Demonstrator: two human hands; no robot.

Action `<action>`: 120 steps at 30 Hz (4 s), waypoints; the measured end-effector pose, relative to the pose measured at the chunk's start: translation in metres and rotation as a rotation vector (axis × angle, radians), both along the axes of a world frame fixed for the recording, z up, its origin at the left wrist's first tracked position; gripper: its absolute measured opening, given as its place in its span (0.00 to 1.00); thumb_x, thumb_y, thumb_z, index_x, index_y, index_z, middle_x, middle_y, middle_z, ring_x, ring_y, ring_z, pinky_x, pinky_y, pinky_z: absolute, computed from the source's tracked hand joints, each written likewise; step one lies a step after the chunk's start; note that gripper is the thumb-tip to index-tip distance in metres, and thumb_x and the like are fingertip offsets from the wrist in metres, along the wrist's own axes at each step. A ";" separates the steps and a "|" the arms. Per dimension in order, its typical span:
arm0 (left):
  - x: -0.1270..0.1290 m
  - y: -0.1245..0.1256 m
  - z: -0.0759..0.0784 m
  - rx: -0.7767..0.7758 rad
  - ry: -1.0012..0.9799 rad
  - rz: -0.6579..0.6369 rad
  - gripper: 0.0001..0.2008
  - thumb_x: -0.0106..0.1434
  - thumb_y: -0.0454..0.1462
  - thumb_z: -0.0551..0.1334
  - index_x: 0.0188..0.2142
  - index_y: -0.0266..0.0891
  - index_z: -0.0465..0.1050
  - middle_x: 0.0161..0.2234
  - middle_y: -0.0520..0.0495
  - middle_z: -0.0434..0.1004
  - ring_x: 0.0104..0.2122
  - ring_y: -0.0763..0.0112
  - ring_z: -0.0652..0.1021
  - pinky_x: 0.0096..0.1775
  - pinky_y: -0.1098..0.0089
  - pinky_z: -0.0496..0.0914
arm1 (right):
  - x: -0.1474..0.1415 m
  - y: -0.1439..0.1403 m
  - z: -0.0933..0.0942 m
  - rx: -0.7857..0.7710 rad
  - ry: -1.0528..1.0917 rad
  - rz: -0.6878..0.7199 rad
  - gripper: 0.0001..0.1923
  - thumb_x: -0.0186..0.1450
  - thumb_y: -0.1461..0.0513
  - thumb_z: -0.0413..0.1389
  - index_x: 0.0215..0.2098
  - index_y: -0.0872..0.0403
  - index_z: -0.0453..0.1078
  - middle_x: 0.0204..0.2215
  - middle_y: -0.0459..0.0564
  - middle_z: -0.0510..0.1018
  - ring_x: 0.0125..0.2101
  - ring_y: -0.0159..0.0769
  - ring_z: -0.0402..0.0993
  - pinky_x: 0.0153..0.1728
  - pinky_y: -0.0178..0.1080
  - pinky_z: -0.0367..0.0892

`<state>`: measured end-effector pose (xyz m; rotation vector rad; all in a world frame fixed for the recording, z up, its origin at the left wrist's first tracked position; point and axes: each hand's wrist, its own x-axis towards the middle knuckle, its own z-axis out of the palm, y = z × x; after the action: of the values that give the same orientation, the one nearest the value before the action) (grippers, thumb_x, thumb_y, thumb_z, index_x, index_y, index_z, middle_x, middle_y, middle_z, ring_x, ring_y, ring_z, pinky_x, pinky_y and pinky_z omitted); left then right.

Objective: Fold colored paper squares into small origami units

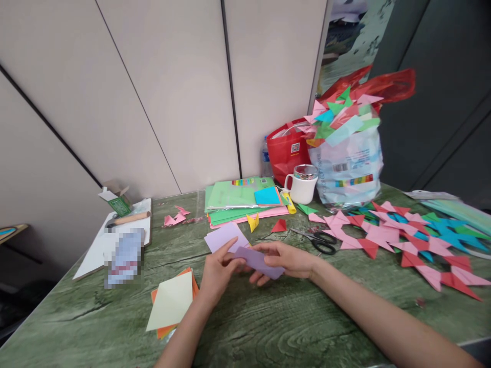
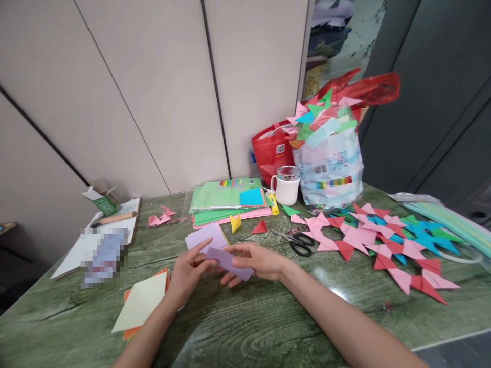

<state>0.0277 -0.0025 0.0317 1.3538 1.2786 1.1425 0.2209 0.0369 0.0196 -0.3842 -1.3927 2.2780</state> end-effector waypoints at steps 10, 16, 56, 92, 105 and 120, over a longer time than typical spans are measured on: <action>0.008 0.000 -0.008 0.079 -0.091 -0.073 0.30 0.51 0.44 0.63 0.53 0.39 0.59 0.36 0.44 0.69 0.32 0.66 0.73 0.21 0.73 0.69 | -0.019 -0.008 -0.011 0.495 -0.183 -0.538 0.39 0.45 0.58 0.66 0.53 0.50 0.56 0.47 0.53 0.68 0.47 0.41 0.68 0.48 0.45 0.62; 0.014 -0.002 -0.006 0.054 0.026 -0.025 0.27 0.51 0.39 0.62 0.52 0.38 0.61 0.35 0.47 0.69 0.31 0.70 0.72 0.28 0.72 0.69 | -0.023 -0.014 -0.010 0.597 -0.236 -0.549 0.39 0.46 0.56 0.66 0.53 0.51 0.58 0.45 0.53 0.70 0.45 0.43 0.68 0.45 0.44 0.65; 0.007 -0.001 -0.012 -0.167 -0.145 -0.038 0.16 0.48 0.42 0.66 0.33 0.32 0.75 0.30 0.44 0.78 0.30 0.65 0.75 0.33 0.68 0.69 | -0.022 -0.007 -0.017 0.355 -0.210 -0.655 0.15 0.55 0.55 0.58 0.37 0.56 0.67 0.32 0.48 0.74 0.32 0.36 0.70 0.32 0.37 0.67; 0.006 -0.001 -0.002 -0.147 -0.389 -0.087 0.25 0.47 0.36 0.68 0.45 0.37 0.68 0.39 0.44 0.76 0.40 0.63 0.75 0.45 0.58 0.69 | -0.015 -0.001 -0.012 0.581 -0.336 -0.829 0.14 0.49 0.54 0.62 0.27 0.57 0.74 0.24 0.48 0.75 0.25 0.36 0.68 0.27 0.37 0.64; 0.009 0.001 -0.006 -0.142 -0.279 0.043 0.15 0.42 0.35 0.69 0.32 0.33 0.75 0.26 0.47 0.78 0.26 0.71 0.76 0.33 0.71 0.70 | -0.020 -0.001 -0.017 0.354 -0.110 -0.746 0.34 0.43 0.61 0.66 0.46 0.52 0.60 0.32 0.46 0.74 0.32 0.35 0.71 0.31 0.35 0.66; 0.003 0.001 -0.009 -0.139 -0.337 -0.059 0.18 0.47 0.38 0.67 0.39 0.35 0.74 0.32 0.44 0.79 0.30 0.67 0.77 0.34 0.65 0.73 | -0.018 0.000 -0.015 0.195 -0.208 -0.797 0.21 0.42 0.59 0.66 0.32 0.54 0.67 0.21 0.42 0.75 0.20 0.29 0.69 0.24 0.33 0.65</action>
<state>0.0310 -0.0015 0.0224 1.0388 1.0456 1.1608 0.2032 0.0374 0.0050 -0.9353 -1.2331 1.4727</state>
